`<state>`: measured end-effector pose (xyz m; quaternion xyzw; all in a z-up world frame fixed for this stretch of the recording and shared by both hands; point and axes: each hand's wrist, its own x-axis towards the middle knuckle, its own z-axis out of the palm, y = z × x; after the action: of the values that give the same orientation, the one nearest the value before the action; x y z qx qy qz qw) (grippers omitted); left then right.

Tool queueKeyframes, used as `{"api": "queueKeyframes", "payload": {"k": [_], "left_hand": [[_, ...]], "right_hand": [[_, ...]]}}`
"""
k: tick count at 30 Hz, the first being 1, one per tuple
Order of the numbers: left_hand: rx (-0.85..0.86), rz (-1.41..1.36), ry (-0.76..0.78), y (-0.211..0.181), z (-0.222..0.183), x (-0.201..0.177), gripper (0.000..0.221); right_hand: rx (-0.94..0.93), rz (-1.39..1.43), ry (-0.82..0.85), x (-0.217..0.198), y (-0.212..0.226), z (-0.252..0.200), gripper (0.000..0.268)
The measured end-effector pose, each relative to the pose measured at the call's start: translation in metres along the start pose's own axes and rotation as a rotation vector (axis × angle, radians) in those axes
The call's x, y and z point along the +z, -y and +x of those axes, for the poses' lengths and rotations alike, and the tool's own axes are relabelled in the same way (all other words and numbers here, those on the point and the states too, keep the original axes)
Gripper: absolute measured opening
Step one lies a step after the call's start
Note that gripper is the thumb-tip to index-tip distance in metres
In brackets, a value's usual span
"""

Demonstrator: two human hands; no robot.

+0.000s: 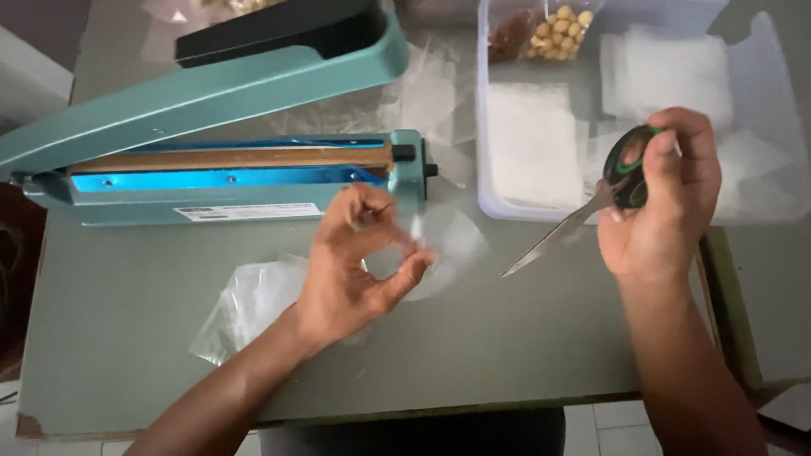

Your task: Cutting small plastic bags with scissors at a packaging workstation.

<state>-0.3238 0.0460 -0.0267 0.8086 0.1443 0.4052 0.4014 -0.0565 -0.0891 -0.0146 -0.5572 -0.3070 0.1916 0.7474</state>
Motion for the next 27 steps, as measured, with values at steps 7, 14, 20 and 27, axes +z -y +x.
{"api": "queueKeyframes", "payload": {"k": [7,14,20,27], "left_hand": [[-0.468,-0.567,0.198,-0.007,0.003,-0.002,0.031],[-0.545,-0.450,0.269,-0.002,0.005,-0.003,0.025],[-0.591,-0.469,0.189,0.002,0.002,0.003,0.013],[-0.587,-0.445,0.143,0.001,0.003,0.003,0.005]], "right_hand": [[0.087,-0.156,-0.034,0.017,0.004,-0.013,0.027],[0.023,-0.176,-0.029,0.018,0.000,-0.017,0.030],[-0.085,-0.115,-0.043,0.010,-0.007,-0.013,0.048],[-0.158,-0.193,-0.061,0.014,-0.002,-0.025,0.034]]}}
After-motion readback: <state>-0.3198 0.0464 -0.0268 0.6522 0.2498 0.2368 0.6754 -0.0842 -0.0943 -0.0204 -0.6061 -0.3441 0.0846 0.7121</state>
